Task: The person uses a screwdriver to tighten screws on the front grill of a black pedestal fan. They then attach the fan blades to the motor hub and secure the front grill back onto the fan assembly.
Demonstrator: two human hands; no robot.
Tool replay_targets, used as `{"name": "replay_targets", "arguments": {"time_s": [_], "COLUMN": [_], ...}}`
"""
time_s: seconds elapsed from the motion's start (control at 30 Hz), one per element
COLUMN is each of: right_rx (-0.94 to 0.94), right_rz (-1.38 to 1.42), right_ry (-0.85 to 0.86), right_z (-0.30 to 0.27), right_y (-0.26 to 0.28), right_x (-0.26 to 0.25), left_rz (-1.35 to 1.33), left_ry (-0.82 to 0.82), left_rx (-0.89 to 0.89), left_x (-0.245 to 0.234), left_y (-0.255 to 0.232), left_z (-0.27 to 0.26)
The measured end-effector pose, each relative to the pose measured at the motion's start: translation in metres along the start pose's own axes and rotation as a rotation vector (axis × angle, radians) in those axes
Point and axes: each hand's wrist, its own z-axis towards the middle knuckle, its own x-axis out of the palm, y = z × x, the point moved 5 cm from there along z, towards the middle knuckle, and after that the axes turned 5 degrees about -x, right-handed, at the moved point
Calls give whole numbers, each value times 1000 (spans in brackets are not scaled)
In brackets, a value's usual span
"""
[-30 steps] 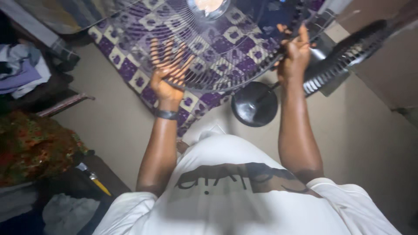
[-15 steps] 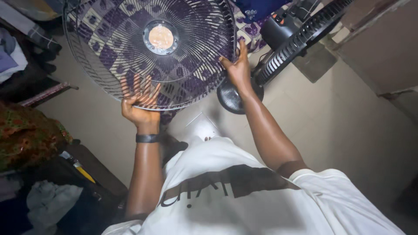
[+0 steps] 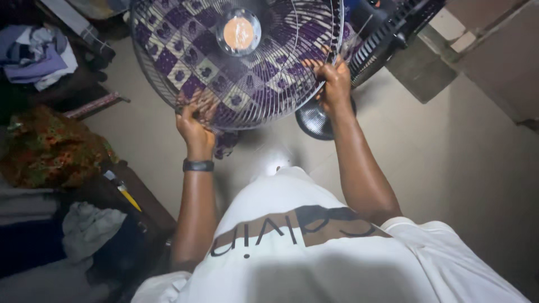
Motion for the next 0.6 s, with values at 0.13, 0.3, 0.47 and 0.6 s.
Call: {"name": "replay_targets", "arguments": {"time_s": [0.13, 0.3, 0.47, 0.6], "right_rx": [-85, -242, -166, 13], "right_rz": [-9, -94, -195, -627], "right_ry": [-106, -104, -99, -294], "right_z": [-31, -91, -131, -156], "right_y": [11, 22, 28, 42], "right_x": [-3, -20, -44, -69], "left_rz": [790, 1219, 1032, 1285], "left_ry": [-156, 64, 574, 653], "left_rx": [482, 756, 414, 367], "left_x": [13, 74, 152, 189], "left_y": [-22, -14, 43, 93], "left_z": [-54, -145, -178, -198]}}
